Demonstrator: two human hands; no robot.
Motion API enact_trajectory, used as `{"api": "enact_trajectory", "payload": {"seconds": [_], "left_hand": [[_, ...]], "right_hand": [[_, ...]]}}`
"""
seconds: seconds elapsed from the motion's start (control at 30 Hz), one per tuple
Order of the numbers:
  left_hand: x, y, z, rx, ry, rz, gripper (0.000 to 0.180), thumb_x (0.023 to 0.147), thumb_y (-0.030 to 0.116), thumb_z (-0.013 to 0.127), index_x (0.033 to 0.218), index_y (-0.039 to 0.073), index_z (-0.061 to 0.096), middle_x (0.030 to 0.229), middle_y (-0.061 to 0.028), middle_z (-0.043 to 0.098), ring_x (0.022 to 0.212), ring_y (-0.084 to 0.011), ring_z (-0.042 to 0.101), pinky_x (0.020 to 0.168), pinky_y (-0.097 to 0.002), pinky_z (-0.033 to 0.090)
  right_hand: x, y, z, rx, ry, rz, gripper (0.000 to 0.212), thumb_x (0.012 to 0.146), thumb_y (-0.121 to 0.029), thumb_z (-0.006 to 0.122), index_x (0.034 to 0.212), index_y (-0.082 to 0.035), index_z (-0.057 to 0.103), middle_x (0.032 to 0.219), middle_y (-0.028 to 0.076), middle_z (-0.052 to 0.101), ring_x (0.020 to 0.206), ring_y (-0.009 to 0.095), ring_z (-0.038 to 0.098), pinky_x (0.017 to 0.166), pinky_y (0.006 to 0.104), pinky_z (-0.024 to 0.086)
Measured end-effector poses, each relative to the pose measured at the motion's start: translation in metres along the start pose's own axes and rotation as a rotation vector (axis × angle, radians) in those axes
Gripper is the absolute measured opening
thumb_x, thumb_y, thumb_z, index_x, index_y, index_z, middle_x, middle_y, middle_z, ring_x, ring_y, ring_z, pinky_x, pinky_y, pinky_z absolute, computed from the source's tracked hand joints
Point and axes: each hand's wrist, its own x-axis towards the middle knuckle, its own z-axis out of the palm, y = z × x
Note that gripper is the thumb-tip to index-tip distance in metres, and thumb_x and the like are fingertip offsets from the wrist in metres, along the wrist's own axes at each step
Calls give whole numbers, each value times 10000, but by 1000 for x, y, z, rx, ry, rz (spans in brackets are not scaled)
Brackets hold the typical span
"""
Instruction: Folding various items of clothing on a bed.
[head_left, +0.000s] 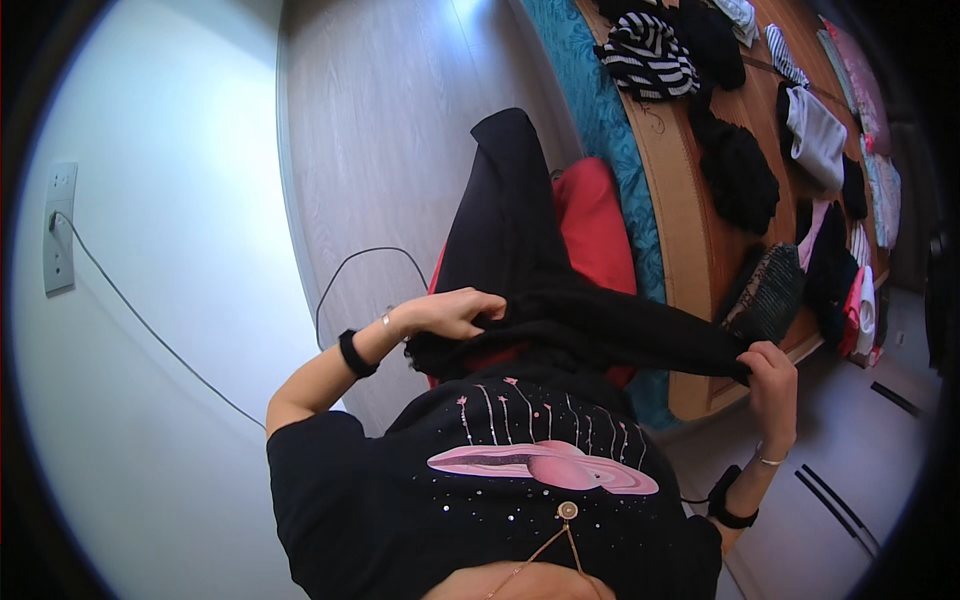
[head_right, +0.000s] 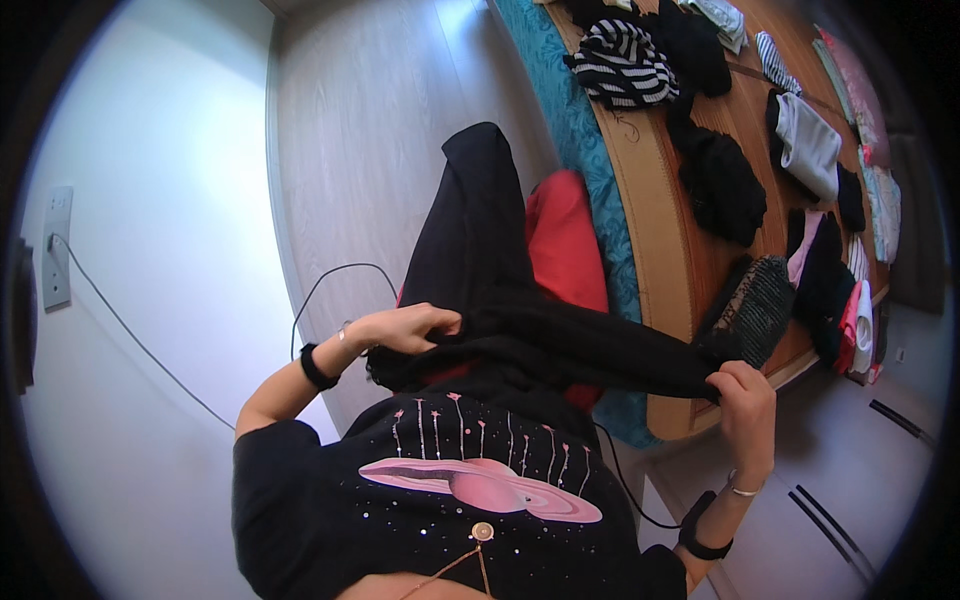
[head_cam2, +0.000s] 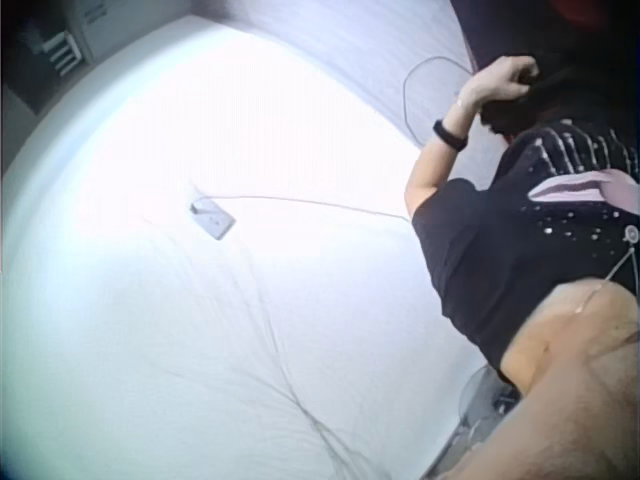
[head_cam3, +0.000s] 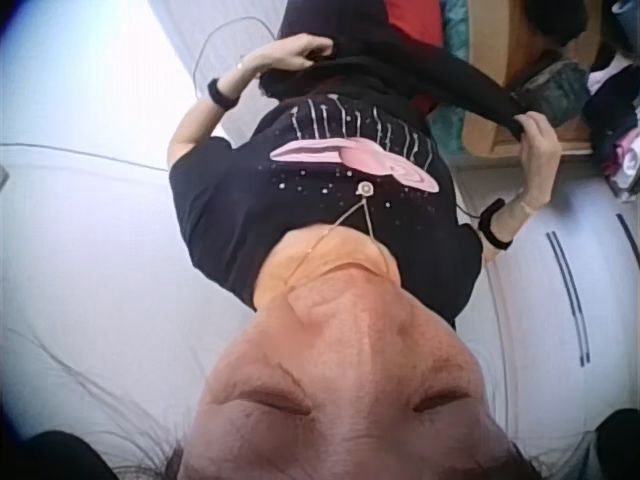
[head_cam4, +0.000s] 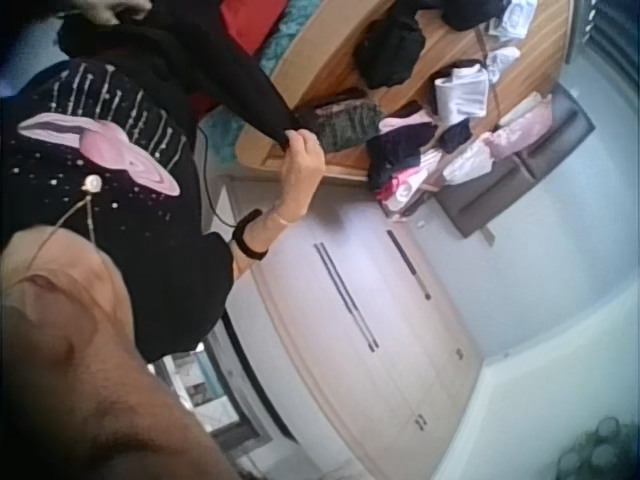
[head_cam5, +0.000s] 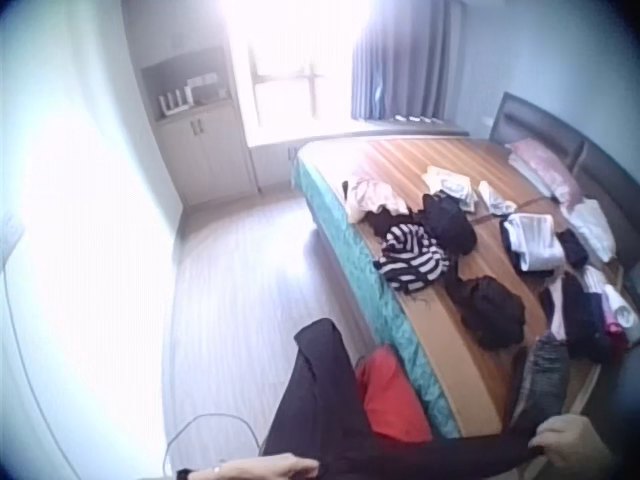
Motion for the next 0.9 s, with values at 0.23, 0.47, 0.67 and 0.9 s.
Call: {"api": "enact_trajectory", "payload": {"seconds": [0.23,0.47,0.67,0.9], "left_hand": [[-51,55,21,-105,76,-6,132,722,19,622,803,19,518,792,-68,475,581,-140,468,515,-269,376],[-38,47,34,-12,63,13,149,638,9,535,775,20,478,770,-85,450,570,-205,491,519,-311,398],[-21,47,22,52,-186,33,136,691,58,571,772,4,476,741,-94,503,595,-174,527,525,-288,428],[-65,18,-66,-438,12,-224,334,875,258,609,1073,-11,608,921,-142,669,662,-117,629,584,-219,506]], "right_hand": [[-14,51,52,12,-307,66,144,643,50,540,751,-37,577,808,99,572,796,307,578,676,390,456],[6,39,119,-276,-564,-69,183,691,4,548,826,-83,637,802,99,584,819,294,596,723,414,457],[129,-87,161,571,-87,-643,400,755,-79,643,1147,-55,565,1121,119,591,1042,295,563,947,382,441],[130,-119,228,912,-794,-788,471,957,-434,356,1314,-158,490,1425,115,363,1363,305,232,1107,482,138]]}}
